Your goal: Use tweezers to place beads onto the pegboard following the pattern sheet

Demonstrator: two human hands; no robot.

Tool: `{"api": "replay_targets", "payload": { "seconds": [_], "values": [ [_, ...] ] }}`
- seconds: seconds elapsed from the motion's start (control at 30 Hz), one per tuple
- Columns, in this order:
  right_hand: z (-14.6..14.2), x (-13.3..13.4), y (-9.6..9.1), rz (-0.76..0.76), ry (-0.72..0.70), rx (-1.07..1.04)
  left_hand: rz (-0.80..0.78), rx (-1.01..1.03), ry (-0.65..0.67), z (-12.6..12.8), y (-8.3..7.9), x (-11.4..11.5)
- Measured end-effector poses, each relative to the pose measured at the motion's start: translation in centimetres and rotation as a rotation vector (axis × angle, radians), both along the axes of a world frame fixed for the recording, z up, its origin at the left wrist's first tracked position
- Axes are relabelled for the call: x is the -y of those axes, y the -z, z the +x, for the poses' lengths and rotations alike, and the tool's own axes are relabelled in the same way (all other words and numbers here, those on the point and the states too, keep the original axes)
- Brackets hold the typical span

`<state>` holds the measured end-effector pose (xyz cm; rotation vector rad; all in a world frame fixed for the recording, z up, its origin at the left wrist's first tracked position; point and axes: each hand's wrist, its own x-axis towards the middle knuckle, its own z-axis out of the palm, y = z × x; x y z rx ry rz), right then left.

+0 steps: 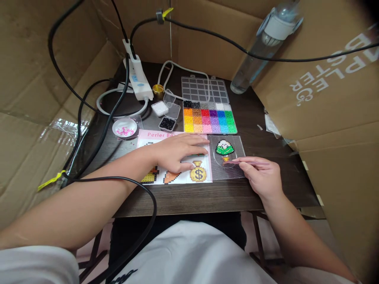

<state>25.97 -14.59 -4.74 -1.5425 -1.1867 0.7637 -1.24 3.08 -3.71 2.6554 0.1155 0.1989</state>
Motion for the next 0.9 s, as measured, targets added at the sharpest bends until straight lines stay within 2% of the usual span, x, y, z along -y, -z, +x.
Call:
{"api": "replay_targets", "payload": {
  "seconds": [0.5, 0.9],
  "values": [
    [-0.7, -0.3, -1.1, 0.038, -0.033, 0.040, 0.033, -0.022, 0.003, 0.1, 0.0, 0.0],
    [0.1, 0.1, 0.1, 0.000, -0.032, -0.034, 0.024, -0.008, 0.002, 0.0, 0.0, 0.0]
  ]
}}
